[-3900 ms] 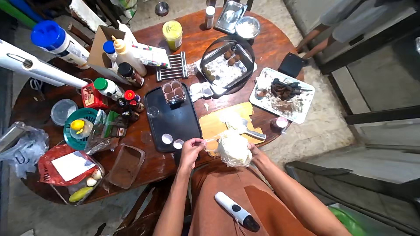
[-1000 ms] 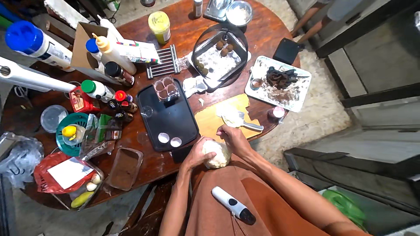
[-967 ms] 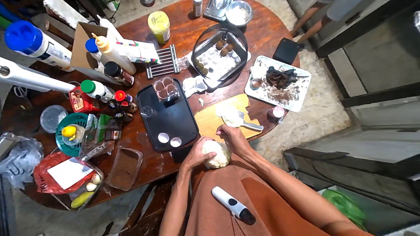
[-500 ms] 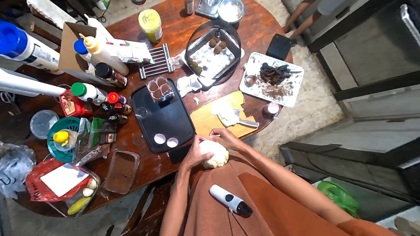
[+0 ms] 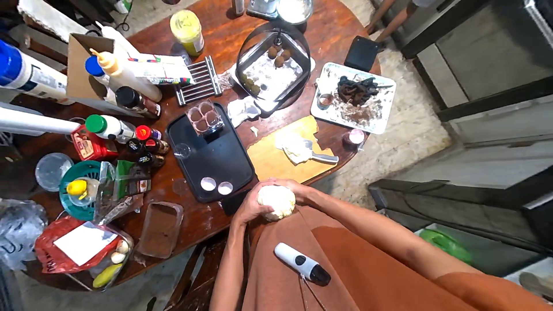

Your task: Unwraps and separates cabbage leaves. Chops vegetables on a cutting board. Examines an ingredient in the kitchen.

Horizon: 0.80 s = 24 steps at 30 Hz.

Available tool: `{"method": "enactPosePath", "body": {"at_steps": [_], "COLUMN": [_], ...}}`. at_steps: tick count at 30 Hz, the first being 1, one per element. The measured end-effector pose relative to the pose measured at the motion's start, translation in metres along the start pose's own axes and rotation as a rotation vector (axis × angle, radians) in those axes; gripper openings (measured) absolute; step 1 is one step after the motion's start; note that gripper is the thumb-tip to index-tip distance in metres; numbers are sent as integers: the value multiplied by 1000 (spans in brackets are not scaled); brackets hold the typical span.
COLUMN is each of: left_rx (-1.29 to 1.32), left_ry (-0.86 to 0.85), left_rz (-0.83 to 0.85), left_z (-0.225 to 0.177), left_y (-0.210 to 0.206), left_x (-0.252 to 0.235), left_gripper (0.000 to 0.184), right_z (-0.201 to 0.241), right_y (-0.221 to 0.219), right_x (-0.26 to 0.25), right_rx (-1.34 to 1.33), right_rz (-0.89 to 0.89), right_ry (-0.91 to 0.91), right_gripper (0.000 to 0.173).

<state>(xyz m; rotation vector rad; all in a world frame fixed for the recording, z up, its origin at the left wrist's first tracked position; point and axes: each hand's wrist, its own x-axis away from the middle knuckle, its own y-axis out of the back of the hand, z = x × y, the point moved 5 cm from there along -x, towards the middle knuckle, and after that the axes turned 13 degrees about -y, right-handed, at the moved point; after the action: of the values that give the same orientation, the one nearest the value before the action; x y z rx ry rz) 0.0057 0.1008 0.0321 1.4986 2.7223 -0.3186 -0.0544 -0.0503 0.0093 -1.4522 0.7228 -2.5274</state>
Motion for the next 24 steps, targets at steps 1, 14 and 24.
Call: {"method": "enactPosePath", "body": {"at_steps": [1,14,24], "left_rx": [15,282,793], "left_ry": [19,292,262], "left_rz": [8,-454,-1097], "left_z": [2,59,8], "left_y": [2,14,38], "left_x": [3,44,11], "left_gripper": [102,126,66], "right_z": [-2,14,52], "right_y": [0,44,24], "right_x": [-4,-30,10], "right_rx": [-9,-3,-35], "right_rz": [6,-252,-234], "right_ry": [-13,12,267], "right_gripper": [48,67,51]}}
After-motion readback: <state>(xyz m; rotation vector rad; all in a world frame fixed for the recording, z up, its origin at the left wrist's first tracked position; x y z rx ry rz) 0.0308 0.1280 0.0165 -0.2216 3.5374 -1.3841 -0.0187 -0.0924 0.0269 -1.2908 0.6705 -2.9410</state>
